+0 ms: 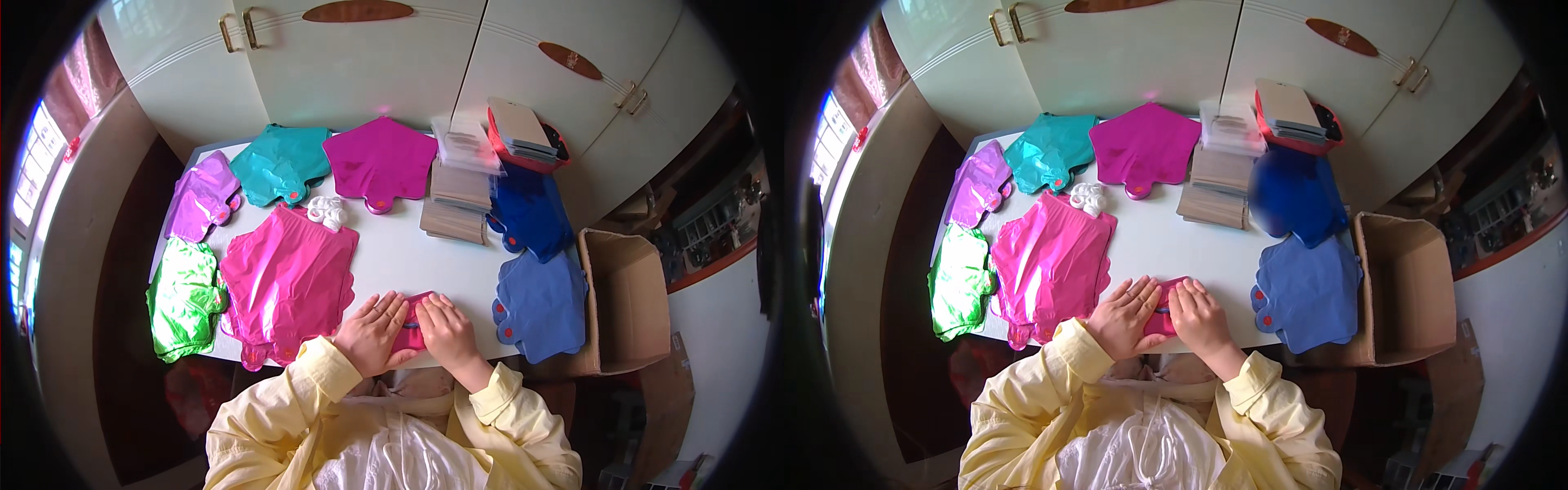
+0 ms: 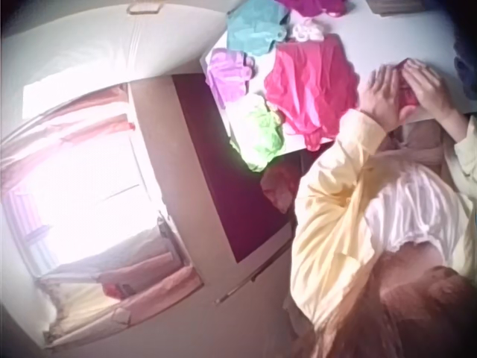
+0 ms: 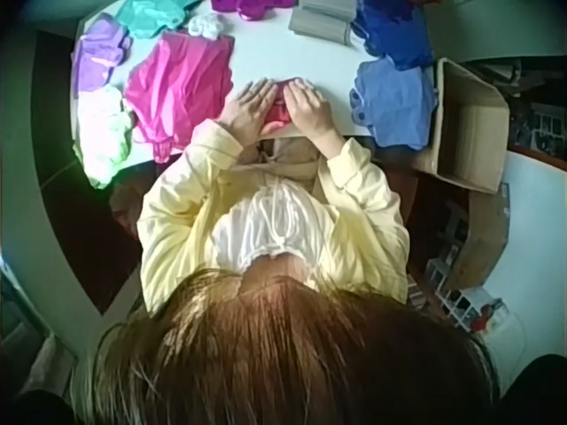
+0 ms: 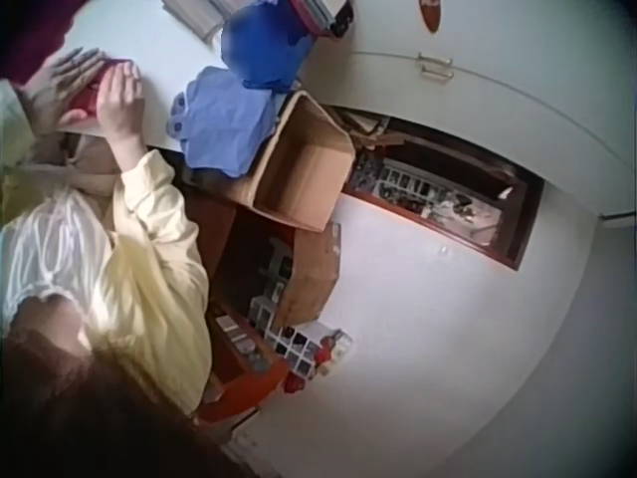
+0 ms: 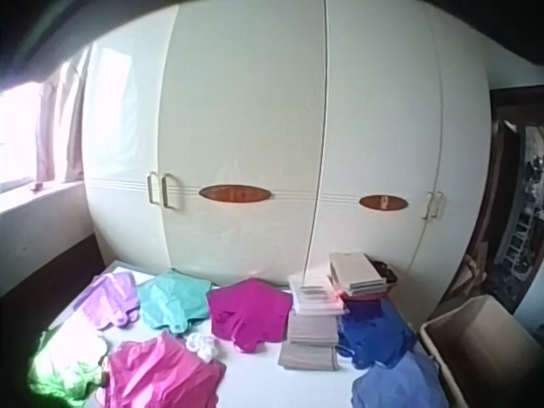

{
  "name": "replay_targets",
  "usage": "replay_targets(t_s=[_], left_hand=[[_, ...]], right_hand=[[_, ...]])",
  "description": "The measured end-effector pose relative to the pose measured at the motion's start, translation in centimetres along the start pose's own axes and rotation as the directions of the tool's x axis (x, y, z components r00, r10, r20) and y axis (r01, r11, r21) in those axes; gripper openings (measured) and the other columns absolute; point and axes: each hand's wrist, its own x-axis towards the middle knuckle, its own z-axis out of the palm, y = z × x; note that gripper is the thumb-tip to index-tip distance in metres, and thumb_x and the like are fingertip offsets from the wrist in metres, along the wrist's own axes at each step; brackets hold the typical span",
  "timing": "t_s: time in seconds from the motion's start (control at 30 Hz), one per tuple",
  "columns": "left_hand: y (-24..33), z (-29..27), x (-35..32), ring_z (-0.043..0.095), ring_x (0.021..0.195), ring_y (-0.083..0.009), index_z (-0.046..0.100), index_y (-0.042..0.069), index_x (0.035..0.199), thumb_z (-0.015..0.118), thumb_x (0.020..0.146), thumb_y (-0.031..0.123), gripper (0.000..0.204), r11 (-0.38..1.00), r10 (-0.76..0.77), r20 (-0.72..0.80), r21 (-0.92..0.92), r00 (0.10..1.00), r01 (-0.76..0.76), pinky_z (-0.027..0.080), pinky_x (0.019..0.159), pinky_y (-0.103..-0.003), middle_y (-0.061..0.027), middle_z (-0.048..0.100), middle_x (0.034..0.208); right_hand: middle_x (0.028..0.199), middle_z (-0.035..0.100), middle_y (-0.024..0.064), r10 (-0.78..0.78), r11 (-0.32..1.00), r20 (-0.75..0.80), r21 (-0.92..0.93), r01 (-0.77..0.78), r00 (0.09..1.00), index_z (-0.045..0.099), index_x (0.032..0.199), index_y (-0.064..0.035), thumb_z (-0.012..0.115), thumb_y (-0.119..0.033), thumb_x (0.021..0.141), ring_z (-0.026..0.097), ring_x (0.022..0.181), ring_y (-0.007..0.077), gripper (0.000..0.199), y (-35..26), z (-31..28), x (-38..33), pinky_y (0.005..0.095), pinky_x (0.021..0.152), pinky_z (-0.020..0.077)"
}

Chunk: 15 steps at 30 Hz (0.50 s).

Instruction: Folding colored plastic sheets and inserting them into retail carded bags.

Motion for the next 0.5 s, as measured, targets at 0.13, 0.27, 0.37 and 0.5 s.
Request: replay_targets(t_s=[0.13, 0.27, 0.37, 0.5], left_hand=[[0.6, -0.2, -0.2, 0.038, 0.13, -0.0349, 0.039, -0.009, 0.132, 0.046, 0.083, 0.063, 0.087, 1.0, -0.011, 0.002, 0.016, 1.0, 0.011, 0.023, 0.111, -0.044, -0.0259, 0.044, 0.134], [0.6, -0.3, -0.1, 0.038, 0.13, -0.0339, 0.038, -0.009, 0.132, 0.047, 0.08, 0.066, 0.092, 0.998, -0.009, 0.027, 0.063, 1.0, 0.007, 0.022, 0.111, -0.044, -0.0246, 0.043, 0.135], [0.5, -0.3, -0.2, 0.037, 0.131, -0.0322, 0.037, -0.008, 0.133, 0.049, 0.078, 0.066, 0.094, 0.998, -0.02, 0.049, 0.067, 0.999, 0.016, 0.021, 0.112, -0.043, -0.0235, 0.041, 0.137], [0.7, -0.5, 0.0, 0.035, 0.133, -0.0315, 0.035, -0.008, 0.135, 0.05, 0.076, 0.068, 0.097, 1.0, -0.014, 0.055, 0.027, 0.998, 0.013, 0.019, 0.113, -0.043, -0.0222, 0.041, 0.138]], right_hand=[[0.093, 0.067, 0.0129, 0.044, 0.999, 0.0, 0.027, -0.044, 0.999, 0.066, 0.088, 0.0006, 0.058, -0.007, 0.078, 0.065, 0.094, 0.025, 0.015, 0.0, -0.2, 0.1, 0.0367, 0.086, 0.0513], [0.105, 0.063, 0.0172, 0.086, 0.967, 0.174, 0.223, -0.124, 0.981, 0.064, 0.099, 0.0026, 0.058, -0.01, 0.078, 0.059, 0.106, 0.0288, 0.025, 0.3, -1.4, 1.1, 0.0425, 0.097, 0.0433], [0.118, 0.056, 0.0221, 0.042, 0.949, 0.219, 0.297, -0.108, 0.975, 0.055, 0.116, 0.0058, 0.057, -0.016, 0.081, 0.05, 0.118, 0.0326, 0.04, -0.6, -2.7, 2.3, 0.0456, 0.105, 0.0341], [0.133, 0.044, 0.0265, -0.023, 0.951, 0.29, 0.301, -0.068, 0.957, 0.037, 0.133, 0.0098, 0.054, -0.027, 0.087, 0.039, 0.128, 0.037, 0.062, -0.6, -0.6, 0.5, 0.0463, 0.11, 0.0261]])
